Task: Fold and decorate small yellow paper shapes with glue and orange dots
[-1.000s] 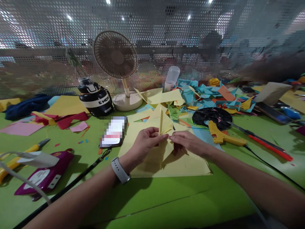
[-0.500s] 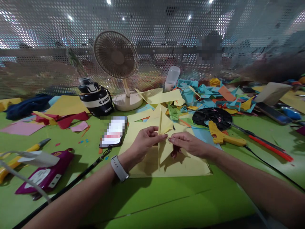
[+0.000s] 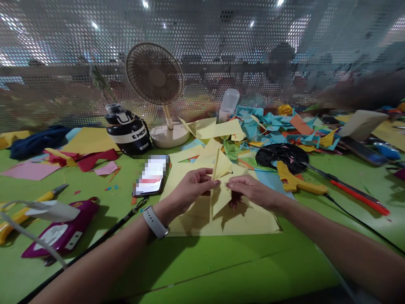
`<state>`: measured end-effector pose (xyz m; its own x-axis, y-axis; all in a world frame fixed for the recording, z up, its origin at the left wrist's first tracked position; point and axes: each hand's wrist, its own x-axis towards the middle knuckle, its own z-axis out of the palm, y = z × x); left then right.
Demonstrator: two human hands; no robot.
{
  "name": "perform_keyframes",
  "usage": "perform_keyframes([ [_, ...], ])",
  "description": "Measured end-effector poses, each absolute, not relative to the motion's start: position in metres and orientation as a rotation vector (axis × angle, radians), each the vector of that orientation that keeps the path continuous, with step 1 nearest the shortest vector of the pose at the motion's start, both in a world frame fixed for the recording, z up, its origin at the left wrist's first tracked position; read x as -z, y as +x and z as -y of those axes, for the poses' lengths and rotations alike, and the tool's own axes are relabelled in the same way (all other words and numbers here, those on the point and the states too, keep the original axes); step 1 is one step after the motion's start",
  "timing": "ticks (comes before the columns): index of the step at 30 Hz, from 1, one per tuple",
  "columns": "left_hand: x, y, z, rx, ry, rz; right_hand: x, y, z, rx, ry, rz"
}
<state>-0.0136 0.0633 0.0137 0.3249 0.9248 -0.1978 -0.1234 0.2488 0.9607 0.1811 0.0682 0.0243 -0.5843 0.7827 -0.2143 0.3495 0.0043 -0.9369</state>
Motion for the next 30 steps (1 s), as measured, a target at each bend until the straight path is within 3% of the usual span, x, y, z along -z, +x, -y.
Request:
perform_keyframes([
  [9, -0.019, -0.020, -0.064, -0.762, 1.213, -0.991, -0.026, 0.188, -0.076, -1.523, -1.210, 1.699],
  [21, -0.015, -0.013, -0.057, -0.670, 1.425, -0.822, -0.021, 0.176, -0.073, -1.647, -1.227, 1.450],
  [30, -0.015, -0.010, -0.055, -0.695, 1.400, -0.801, -0.003, 0.179, -0.075, -1.504, -1.184, 1.519],
])
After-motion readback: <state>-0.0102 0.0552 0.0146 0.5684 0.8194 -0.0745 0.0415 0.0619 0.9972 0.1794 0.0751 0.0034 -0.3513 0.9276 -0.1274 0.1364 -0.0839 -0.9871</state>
